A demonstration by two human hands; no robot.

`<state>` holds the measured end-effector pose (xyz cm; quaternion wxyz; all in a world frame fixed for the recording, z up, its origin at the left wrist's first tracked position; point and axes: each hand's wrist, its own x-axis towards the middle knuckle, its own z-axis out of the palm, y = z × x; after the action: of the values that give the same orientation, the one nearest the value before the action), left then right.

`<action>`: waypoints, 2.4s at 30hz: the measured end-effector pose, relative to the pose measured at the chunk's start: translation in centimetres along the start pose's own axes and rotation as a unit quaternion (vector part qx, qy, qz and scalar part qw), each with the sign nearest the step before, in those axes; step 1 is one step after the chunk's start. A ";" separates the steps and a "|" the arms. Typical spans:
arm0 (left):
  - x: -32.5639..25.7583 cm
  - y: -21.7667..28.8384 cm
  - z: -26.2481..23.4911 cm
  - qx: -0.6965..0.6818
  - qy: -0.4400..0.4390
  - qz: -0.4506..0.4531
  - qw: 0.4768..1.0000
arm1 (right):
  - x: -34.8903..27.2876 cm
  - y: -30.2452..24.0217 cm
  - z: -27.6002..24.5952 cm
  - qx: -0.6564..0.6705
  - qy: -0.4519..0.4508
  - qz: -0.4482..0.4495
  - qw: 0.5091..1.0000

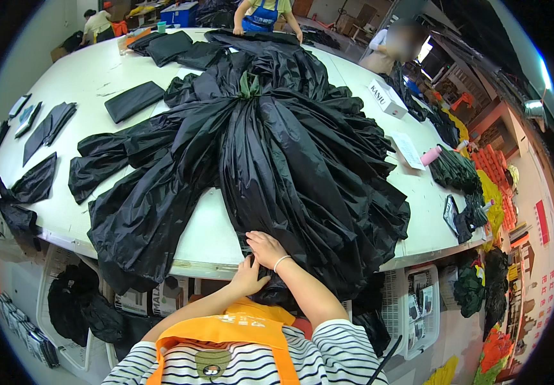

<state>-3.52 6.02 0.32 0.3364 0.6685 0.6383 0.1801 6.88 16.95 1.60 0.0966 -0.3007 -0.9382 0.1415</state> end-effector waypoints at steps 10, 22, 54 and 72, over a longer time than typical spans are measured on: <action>3.1 -1.8 -1.1 -0.029 -0.209 0.134 0.968 | -1.4 0.1 -1.5 0.016 0.010 0.021 1.000; 11.3 4.7 3.8 -0.141 -0.177 0.187 0.956 | -3.4 7.8 -5.0 0.229 0.062 0.088 0.967; -15.3 -24.9 -20.3 0.287 0.244 -0.226 0.898 | -5.8 2.8 0.7 -0.120 0.053 0.119 0.984; 1.2 -14.7 -15.2 0.565 0.022 0.142 0.813 | 6.1 3.2 3.3 -0.051 0.002 0.272 0.961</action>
<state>-24.35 9.97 0.90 -0.1437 0.8198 0.5330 -0.1520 2.85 22.39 -1.93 0.0411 -0.5494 -0.8268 0.1136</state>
